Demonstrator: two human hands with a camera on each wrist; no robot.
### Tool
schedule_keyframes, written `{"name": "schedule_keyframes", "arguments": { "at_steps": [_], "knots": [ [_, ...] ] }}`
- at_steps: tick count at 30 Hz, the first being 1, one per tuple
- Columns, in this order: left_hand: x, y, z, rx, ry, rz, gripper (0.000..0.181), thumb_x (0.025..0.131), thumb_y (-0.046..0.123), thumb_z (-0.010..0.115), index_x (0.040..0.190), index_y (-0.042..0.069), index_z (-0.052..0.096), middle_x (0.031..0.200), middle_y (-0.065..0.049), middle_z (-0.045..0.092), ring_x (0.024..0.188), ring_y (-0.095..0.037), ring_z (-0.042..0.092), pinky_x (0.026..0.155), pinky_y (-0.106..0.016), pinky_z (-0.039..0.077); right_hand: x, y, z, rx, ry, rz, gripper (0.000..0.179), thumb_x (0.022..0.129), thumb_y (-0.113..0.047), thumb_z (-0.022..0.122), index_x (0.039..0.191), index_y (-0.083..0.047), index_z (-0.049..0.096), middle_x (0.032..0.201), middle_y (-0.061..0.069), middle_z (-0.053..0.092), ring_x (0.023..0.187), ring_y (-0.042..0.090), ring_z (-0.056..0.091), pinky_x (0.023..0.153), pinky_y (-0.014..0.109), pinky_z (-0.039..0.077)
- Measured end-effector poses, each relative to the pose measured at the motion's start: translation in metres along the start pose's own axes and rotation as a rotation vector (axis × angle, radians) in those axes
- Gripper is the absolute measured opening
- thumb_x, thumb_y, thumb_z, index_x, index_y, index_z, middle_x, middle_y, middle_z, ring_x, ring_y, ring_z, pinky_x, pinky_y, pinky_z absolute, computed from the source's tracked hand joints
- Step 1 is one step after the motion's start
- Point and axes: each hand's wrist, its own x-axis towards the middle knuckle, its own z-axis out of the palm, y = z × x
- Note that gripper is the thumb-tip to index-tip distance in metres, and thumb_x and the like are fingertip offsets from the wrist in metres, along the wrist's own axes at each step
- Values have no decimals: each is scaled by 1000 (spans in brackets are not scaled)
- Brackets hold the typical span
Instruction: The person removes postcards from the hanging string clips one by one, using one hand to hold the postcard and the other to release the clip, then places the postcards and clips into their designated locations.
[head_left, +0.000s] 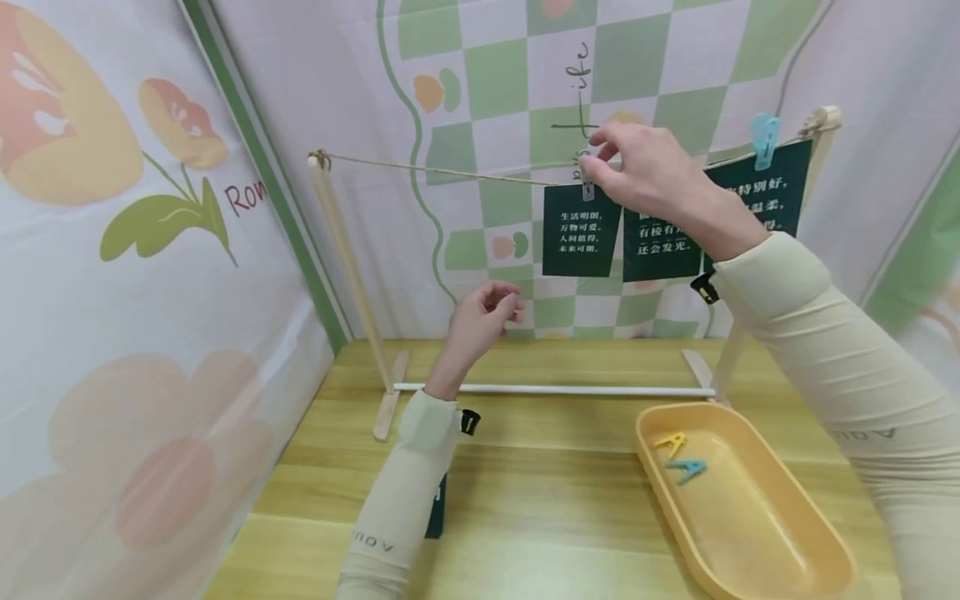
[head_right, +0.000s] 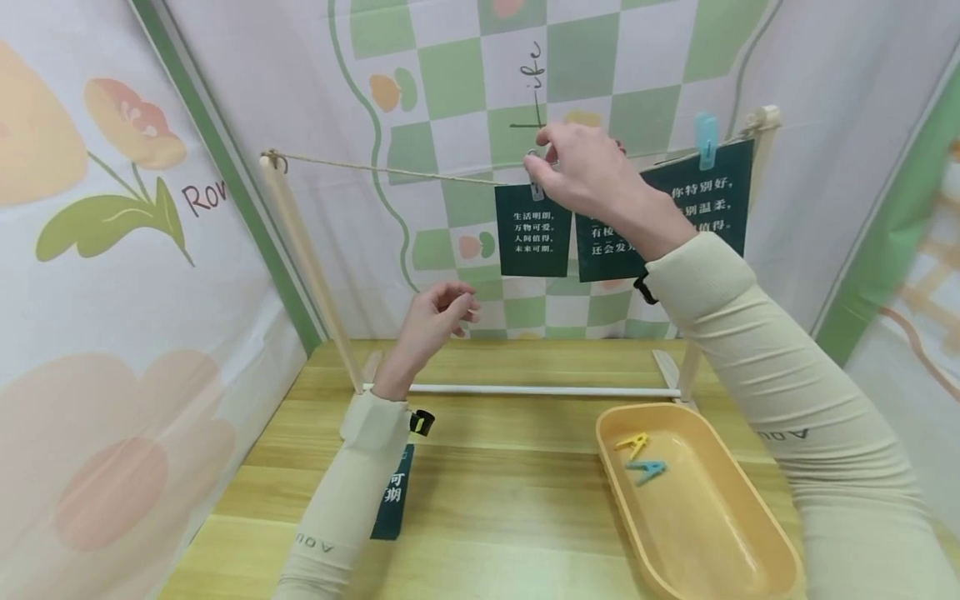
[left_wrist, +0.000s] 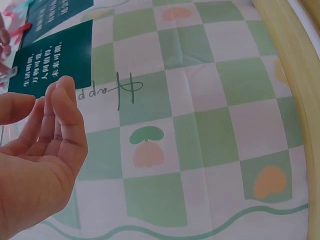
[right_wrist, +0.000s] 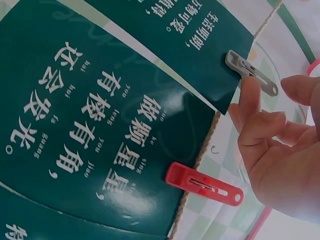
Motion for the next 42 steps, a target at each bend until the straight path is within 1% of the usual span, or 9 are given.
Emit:
{"name": "schedule_keyframes", "arguments": {
  "at_steps": [8, 13, 17, 21, 25, 29, 33, 37, 42],
  "knots": [
    [6, 3, 8, 4, 17, 11, 19, 101, 23, 55, 112, 11, 64, 100, -9, 70, 89, -26, 69, 63, -28, 56, 0, 2, 5, 8, -19, 22, 58, 103, -40, 40, 146, -2, 40, 133, 24, 59, 123, 45, 52, 97, 57, 43],
    [10, 0, 10, 46, 24, 21, 21, 100, 24, 56, 113, 10, 64, 99, -7, 66, 86, -18, 63, 66, -26, 55, -1, 2, 6, 26, -24, 54, 59, 103, -41, 40, 147, -2, 39, 133, 26, 58, 124, 45, 51, 100, 59, 41],
    [12, -2, 11, 61, 24, 16, 23, 100, 25, 57, 116, 9, 63, 103, -8, 66, 87, -19, 61, 67, -20, 52, 1, 3, 7, 45, -29, 68, 61, 102, -43, 40, 148, -4, 38, 133, 25, 58, 104, 39, 64, 97, 56, 44],
    [14, -2, 13, 67, 23, 8, 25, 100, 26, 57, 118, 10, 63, 106, -7, 67, 95, -26, 64, 68, -21, 54, 2, 3, 7, 55, -19, 69, 60, 102, -43, 40, 149, -4, 37, 132, 24, 59, 82, 32, 70, 92, 52, 48],
    [16, 0, 15, 79, 32, 4, 25, 100, 28, 57, 118, 11, 63, 104, -5, 67, 94, -23, 65, 68, -22, 54, 3, 2, 8, 47, -6, 54, 56, 103, -42, 40, 143, -4, 46, 129, 23, 61, 79, 30, 70, 87, 48, 50],
    [17, 1, 17, 77, 38, -3, 23, 100, 27, 57, 116, 11, 64, 103, -5, 67, 88, -18, 63, 67, -21, 53, 4, 1, 8, 42, -27, 36, 53, 103, -42, 40, 138, -5, 52, 125, 21, 63, 73, 27, 71, 83, 46, 51],
    [20, 2, 18, 70, 65, -7, 22, 99, 26, 58, 114, 11, 64, 101, -4, 66, 84, -14, 60, 65, -20, 50, 6, 1, 6, 37, -48, 27, 53, 102, -43, 40, 136, -5, 54, 123, 21, 65, 68, 26, 70, 87, 49, 49],
    [24, 4, 18, 74, 102, 11, 22, 99, 26, 58, 113, 10, 65, 99, -5, 65, 82, -13, 59, 66, -20, 49, 8, 2, 4, 30, -37, 27, 51, 102, -42, 39, 134, -6, 56, 120, 19, 67, 64, 25, 69, 87, 47, 48],
    [27, 6, 19, 74, 108, 17, 23, 99, 26, 59, 114, 10, 65, 100, -6, 66, 83, -13, 59, 67, -19, 49, 9, 3, 4, 50, -26, 45, 52, 102, -43, 40, 135, -7, 56, 120, 19, 67, 63, 24, 68, 88, 48, 48]
  ]
}}
